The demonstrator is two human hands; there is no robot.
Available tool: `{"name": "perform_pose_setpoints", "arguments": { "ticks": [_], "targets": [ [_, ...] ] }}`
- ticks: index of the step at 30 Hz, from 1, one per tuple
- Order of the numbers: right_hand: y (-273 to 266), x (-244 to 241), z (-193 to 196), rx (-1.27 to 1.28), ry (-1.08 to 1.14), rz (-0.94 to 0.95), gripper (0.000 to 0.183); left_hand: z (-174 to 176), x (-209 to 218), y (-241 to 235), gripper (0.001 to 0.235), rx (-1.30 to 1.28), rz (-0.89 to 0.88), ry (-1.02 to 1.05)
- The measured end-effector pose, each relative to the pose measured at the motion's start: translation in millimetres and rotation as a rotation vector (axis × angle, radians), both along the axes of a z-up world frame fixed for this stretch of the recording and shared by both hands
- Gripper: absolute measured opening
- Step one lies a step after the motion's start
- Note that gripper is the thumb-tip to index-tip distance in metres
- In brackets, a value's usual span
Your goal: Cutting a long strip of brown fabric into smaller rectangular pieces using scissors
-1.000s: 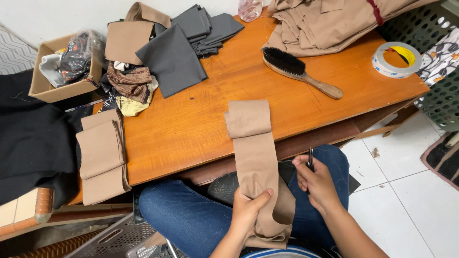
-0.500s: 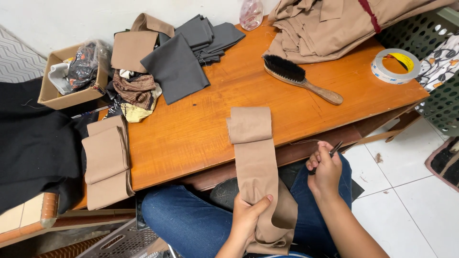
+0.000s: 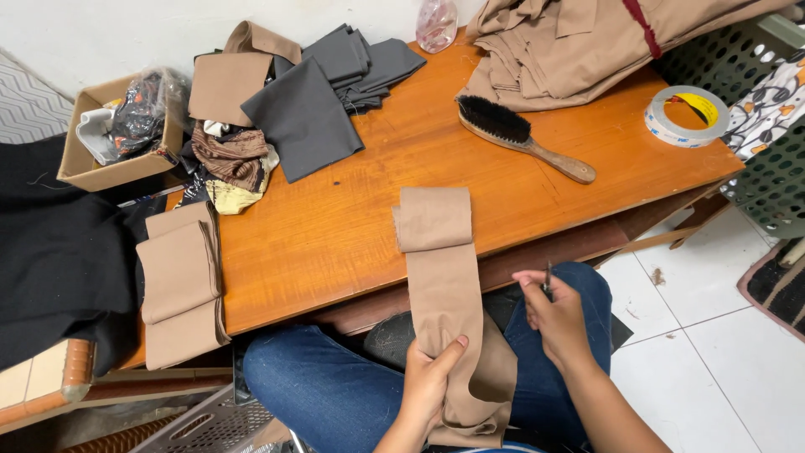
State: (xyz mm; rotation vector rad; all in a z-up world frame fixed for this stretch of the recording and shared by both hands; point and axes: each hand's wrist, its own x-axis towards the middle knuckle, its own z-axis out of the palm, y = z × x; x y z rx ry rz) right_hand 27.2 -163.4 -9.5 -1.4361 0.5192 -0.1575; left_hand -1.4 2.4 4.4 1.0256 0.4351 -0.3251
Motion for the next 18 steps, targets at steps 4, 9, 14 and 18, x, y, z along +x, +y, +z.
{"name": "perform_pose_setpoints", "arguments": {
  "ticks": [4, 9, 14, 18],
  "targets": [
    [13.1, 15.0, 4.4, 0.148, 0.026, 0.109, 0.016, 5.8, -3.2, -0.3, 0.026, -0.026, -0.021, 0.024],
    [28.6, 28.9, 20.1, 0.235, 0.049, 0.133, 0.020, 6.3, -6.8, 4.4, 0.016, -0.056, -0.068, 0.012],
    [37.5, 38.0, 24.4, 0.255, 0.126, 0.043, 0.016, -0.4, -11.7, 5.2, 0.020, -0.073, -0.056, 0.067],
    [39.9, 40.1, 26.5, 0.273, 0.143, -0.008, 0.014, -5.3, -13.6, 3.9, 0.019, -0.086, -0.053, 0.028]
  ]
}}
